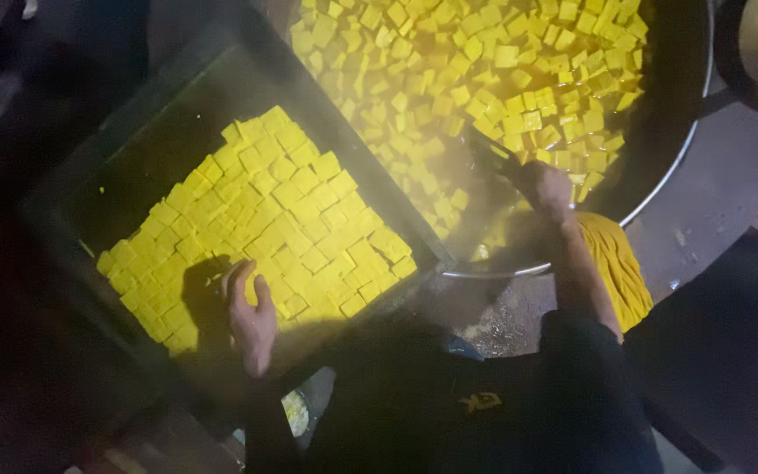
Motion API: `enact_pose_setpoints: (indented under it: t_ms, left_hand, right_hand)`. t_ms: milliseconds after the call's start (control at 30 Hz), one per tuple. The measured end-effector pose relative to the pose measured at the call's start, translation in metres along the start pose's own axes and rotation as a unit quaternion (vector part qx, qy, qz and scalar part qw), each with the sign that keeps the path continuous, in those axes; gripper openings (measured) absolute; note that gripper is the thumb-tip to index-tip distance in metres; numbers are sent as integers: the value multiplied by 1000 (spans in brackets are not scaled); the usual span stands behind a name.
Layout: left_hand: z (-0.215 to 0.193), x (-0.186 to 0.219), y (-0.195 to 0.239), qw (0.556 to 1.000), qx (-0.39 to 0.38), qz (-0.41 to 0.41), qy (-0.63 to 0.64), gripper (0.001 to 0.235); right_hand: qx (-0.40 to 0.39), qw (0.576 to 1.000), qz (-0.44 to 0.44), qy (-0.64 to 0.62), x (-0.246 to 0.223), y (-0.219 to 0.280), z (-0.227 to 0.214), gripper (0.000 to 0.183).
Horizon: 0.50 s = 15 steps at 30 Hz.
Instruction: The person uses a slotted spoon to scoop yellow cubed food from a large steaming pot and places it into a rectangular tray. The person repeatedly scoops and arranges the cubes in the tray.
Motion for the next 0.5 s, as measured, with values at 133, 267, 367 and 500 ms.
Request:
enact_pose_setpoints:
  t_ms: [133,267,367,500]
  left_hand:
    - [-2,3,1,1000,7,8,-13,28]
    - [6,3,2,1000,-5,-8,12,28]
    - [16,12,5,1000,-6,6,11,29]
    - [18,17,-4,1000,0,28,-11,29]
  right_hand:
    - [-15,998,-64,-11,-13,-2,-13,47]
    - [59,986,-153,-3,-41,-3,24,26]
    - [77,994,-66,-49,-50,-11,68,25]
    - [170,930,-233,-229,-106,10,77,26]
Point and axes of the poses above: each hand's wrist, its own y-axis away from the middle knuckle, its own z-axis out of the palm, x = y × z, the point moved 8 cm from there along -y, towards the middle knuckle, and after that the axes turned 13 degrees about -y, right-handed, at the moved point
